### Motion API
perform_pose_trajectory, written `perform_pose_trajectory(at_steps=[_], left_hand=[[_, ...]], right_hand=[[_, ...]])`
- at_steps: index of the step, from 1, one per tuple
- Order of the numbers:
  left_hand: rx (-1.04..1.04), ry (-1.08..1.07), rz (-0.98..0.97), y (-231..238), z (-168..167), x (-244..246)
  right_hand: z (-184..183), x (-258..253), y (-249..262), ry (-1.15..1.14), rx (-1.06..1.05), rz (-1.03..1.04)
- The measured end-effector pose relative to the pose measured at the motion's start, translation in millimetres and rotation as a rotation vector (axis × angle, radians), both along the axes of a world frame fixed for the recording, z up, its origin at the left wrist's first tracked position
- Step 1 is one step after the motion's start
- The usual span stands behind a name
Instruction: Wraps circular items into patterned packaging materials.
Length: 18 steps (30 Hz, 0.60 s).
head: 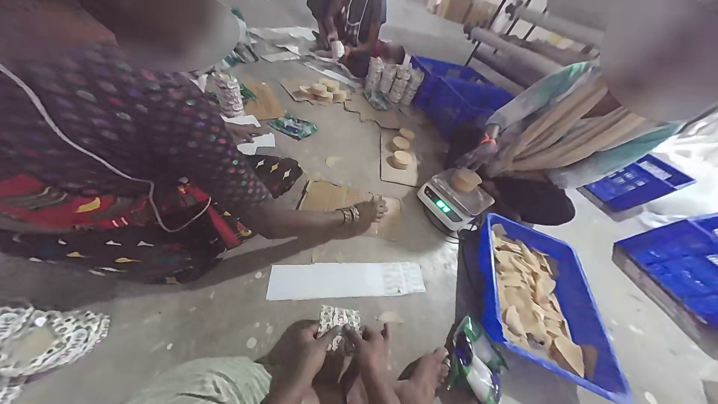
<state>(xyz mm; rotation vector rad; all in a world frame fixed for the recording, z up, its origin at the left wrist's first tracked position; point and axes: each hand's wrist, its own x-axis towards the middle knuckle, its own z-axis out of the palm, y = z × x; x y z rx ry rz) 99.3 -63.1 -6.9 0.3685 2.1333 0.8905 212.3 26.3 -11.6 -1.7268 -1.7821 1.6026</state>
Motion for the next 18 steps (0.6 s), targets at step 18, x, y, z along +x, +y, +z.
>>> perform_pose_trajectory(at_steps=[18], left_hand=[[0.075, -0.132, 0.023, 0, -12, -2]], right_hand=[[-16, 6, 3, 0.118, -0.112, -0.047]])
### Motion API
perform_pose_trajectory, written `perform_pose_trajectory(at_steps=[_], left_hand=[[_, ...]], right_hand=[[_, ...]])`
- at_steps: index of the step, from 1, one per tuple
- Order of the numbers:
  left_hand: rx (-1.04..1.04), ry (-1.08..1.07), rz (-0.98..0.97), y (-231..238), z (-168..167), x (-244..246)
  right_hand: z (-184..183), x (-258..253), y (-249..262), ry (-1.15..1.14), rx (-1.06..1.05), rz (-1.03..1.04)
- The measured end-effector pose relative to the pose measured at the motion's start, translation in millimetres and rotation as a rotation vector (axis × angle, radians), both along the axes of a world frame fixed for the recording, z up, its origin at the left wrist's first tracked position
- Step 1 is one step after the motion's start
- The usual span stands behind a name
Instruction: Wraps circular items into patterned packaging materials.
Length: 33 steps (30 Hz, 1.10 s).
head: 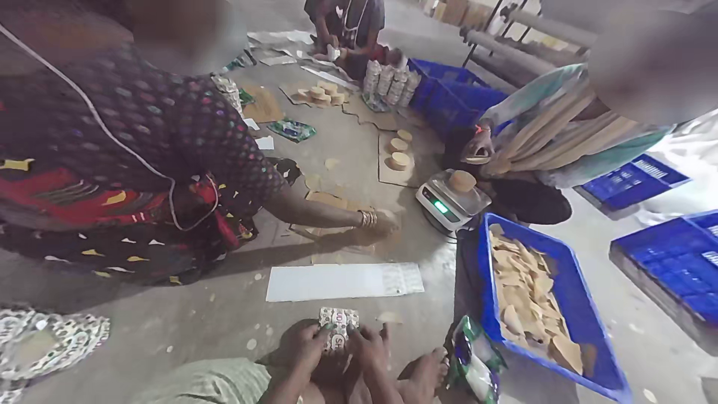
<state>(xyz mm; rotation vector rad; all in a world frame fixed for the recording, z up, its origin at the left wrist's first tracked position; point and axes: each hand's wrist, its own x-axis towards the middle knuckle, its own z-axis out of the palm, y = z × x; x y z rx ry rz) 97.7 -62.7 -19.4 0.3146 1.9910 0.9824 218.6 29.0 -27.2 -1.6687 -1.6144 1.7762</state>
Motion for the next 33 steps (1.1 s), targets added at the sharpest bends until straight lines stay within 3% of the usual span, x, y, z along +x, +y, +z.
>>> perform_pose_trajectory(at_steps=[4, 7, 11, 14, 17, 19, 20, 25, 29, 31, 33], left_hand=[[0.180, -0.131, 0.177, 1, -31, 3], [0.154, -0.003, 0.176, -2, -28, 5], [0.016, 0.228, -0.134, 3, -2, 2], [-0.239, 0.327, -0.484, 21, 25, -6], [-0.466, 0.370, -0.725, 46, 52, -1], [-0.580, 0.398, -0.798, 55, 61, 7], [-0.612, 0.409, -0.804, 56, 62, 10], [-0.474, 0.387, -0.509, 29, 26, -3], [0.004, 0.133, 0.181, 7, 19, 5], [0.304, -0.022, 0.504, 10, 41, 34], [0.531, -0.112, 0.679, 17, 68, 65]], right_hand=[[-4, -1, -7, 0.106, -0.046, -0.093], [0, -1, -18, 0.105, -0.058, -0.160], [-10, 0, -25, 0.008, 0.010, -0.086], [-15, 5, -29, -0.024, 0.050, -0.006], [3, 19, -34, -0.072, 0.194, 0.158], [37, 26, -31, -0.174, 0.169, 0.299], [37, 28, -29, -0.176, 0.184, 0.338], [-13, 26, -36, 0.014, 0.217, 0.271], [22, 47, -44, 0.034, 0.342, -0.016], [26, 45, -54, 0.220, 0.317, -0.134], [53, 36, -66, 0.430, 0.217, -0.210]])
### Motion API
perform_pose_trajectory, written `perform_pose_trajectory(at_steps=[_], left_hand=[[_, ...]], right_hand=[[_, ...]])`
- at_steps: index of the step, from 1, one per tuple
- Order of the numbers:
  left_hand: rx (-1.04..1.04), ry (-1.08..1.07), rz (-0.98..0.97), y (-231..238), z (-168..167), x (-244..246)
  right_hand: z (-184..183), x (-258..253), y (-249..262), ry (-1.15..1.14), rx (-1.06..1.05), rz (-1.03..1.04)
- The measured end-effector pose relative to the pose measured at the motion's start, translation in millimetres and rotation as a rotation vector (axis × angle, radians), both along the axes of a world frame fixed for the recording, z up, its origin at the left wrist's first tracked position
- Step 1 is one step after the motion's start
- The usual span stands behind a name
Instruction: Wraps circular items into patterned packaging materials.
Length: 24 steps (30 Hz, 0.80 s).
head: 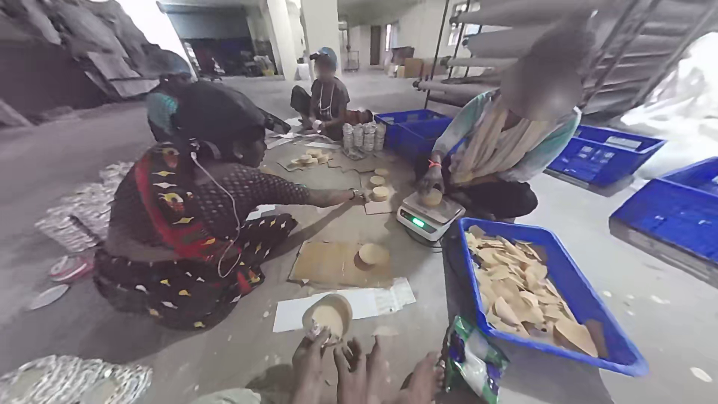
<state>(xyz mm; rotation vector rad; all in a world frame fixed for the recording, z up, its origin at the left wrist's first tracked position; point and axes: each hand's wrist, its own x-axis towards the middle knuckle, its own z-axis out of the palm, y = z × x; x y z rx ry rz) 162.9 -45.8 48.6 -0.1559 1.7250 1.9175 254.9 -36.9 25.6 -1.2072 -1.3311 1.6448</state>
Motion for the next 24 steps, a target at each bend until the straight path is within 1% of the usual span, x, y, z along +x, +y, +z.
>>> perform_pose_trajectory(at_steps=[2, 3, 7, 10, 12, 13, 15, 16, 17, 20, 22, 24], left_hand=[[0.079, 0.053, 0.038, 3, 20, 25], [0.105, 0.090, 0.052, 3, 27, 33], [0.192, 0.339, 0.156, 6, 45, 47], [0.298, 0.509, 0.165, 6, 49, 52], [0.359, 0.575, 0.168, 7, 50, 51], [0.358, 0.575, 0.176, 7, 55, 51], [0.352, 0.544, 0.199, 7, 68, 51], [0.360, 0.514, 0.210, 6, 76, 53], [0.371, 0.481, 0.214, 4, 83, 58], [0.437, 0.359, 0.122, -8, 94, 76], [0.454, 0.279, 0.064, -15, 100, 88], [0.439, 0.229, 0.036, -19, 104, 96]], right_hand=[[40, -7, -5, 0.159, -0.115, -0.023], [50, -10, -5, 0.207, -0.118, -0.066], [59, -15, 6, 0.272, -0.035, -0.205], [70, -20, 13, 0.323, -0.024, -0.320], [81, -19, 13, 0.353, 0.026, -0.332], [86, -16, 10, 0.349, 0.103, -0.300], [91, -5, 3, 0.297, 0.311, -0.149], [93, 0, -1, 0.292, 0.371, -0.102], [94, 2, -2, 0.331, 0.371, -0.110], [96, 0, 17, 0.568, 0.160, -0.280], [103, 4, 32, 0.618, 0.159, -0.344], [110, 9, 40, 0.548, 0.261, -0.394]])
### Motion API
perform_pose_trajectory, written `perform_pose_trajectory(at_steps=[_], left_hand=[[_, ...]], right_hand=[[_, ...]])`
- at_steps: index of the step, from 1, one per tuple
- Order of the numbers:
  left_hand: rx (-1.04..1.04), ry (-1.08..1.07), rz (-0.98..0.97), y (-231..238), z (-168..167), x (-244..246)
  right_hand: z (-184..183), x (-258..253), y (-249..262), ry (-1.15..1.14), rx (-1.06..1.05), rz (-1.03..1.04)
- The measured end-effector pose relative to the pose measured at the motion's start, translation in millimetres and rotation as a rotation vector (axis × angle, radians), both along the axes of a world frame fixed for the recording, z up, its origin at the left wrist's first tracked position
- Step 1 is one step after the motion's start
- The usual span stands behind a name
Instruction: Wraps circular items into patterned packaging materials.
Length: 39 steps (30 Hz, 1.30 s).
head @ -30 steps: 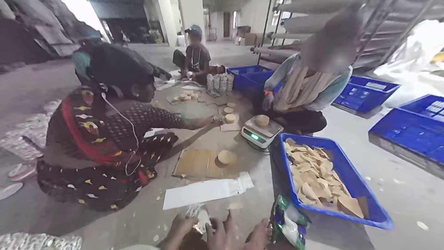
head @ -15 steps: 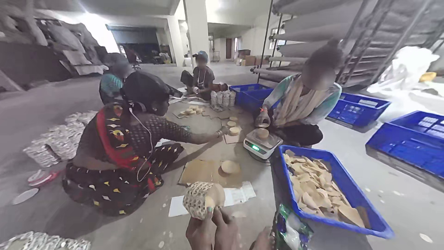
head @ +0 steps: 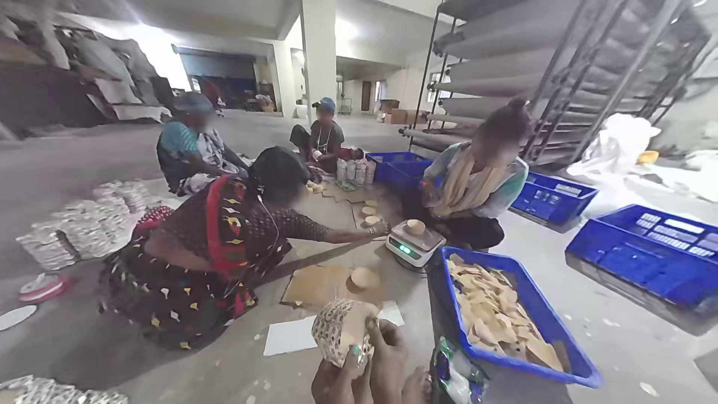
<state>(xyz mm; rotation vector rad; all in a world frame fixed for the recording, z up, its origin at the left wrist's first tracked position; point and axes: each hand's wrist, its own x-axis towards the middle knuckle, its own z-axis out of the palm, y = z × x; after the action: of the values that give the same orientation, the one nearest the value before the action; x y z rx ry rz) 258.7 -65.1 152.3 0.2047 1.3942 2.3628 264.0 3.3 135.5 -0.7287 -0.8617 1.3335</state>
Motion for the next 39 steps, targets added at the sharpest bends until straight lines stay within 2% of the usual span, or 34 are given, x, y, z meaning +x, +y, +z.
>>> perform_pose_trajectory(at_steps=[2, 4, 5, 7, 8, 10, 12, 14, 17, 19, 21, 24, 25, 26, 28, 30, 32, 34, 37, 39], left_hand=[[-0.002, -0.013, -0.026, -3, -2, 2], [0.014, -0.012, -0.032, -3, -4, -1], [0.004, 0.000, -0.032, -2, -5, -5], [-0.037, 0.016, -0.061, -5, -6, -14], [-0.061, 0.013, -0.093, -8, -7, -17], [-0.132, 0.004, -0.170, -13, -7, -12], [-0.178, -0.008, -0.242, -20, -6, -3], [-0.186, -0.002, -0.294, -24, 0, 1], [-0.193, 0.002, -0.289, -30, -1, -3], [-0.238, -0.011, -0.294, -35, -3, -10], [-0.277, -0.043, -0.331, -43, -4, -12], [-0.296, -0.078, -0.483, -56, 3, -11], [-0.292, -0.077, -0.525, -58, 6, -13], [-0.294, -0.065, -0.553, -59, 8, -16], [-0.294, -0.063, -0.583, -60, 12, -25], [-0.301, -0.066, -0.577, -59, 12, -33], [-0.321, -0.083, -0.592, -59, 4, -40], [-0.352, -0.086, -0.654, -58, -7, -47], [-0.386, -0.074, -0.850, -57, -16, -63], [-0.405, -0.060, -0.966, -53, -21, -75]], right_hand=[[-3, 4, -2, -0.198, 0.195, -0.163], [-5, 14, -9, -0.595, 0.533, -0.327], [-2, 20, -16, -0.780, 0.665, -0.346], [5, 33, -27, -0.980, 0.768, -0.200], [9, 39, -23, -0.964, 0.723, -0.103], [17, 51, 1, -0.788, 0.505, 0.062], [15, 52, 22, -0.574, 0.420, 0.071], [17, 52, 28, -0.576, 0.561, -0.012], [12, 59, 9, -0.891, 0.965, -0.239], [11, 69, -13, -1.069, 1.096, -0.136], [18, 78, -14, -1.043, 0.982, 0.038], [38, 85, 16, -0.859, 0.622, 0.307], [37, 84, 22, -0.799, 0.628, 0.322], [34, 82, 23, -0.765, 0.701, 0.296], [26, 75, 17, -0.801, 1.013, 0.074], [18, 73, 3, -0.980, 1.285, -0.114], [13, 79, -12, -1.195, 1.371, -0.064], [17, 82, -11, -1.186, 1.236, 0.156], [29, 73, 17, -1.007, 0.888, 0.425], [31, 67, 21, -0.972, 0.878, 0.542]])
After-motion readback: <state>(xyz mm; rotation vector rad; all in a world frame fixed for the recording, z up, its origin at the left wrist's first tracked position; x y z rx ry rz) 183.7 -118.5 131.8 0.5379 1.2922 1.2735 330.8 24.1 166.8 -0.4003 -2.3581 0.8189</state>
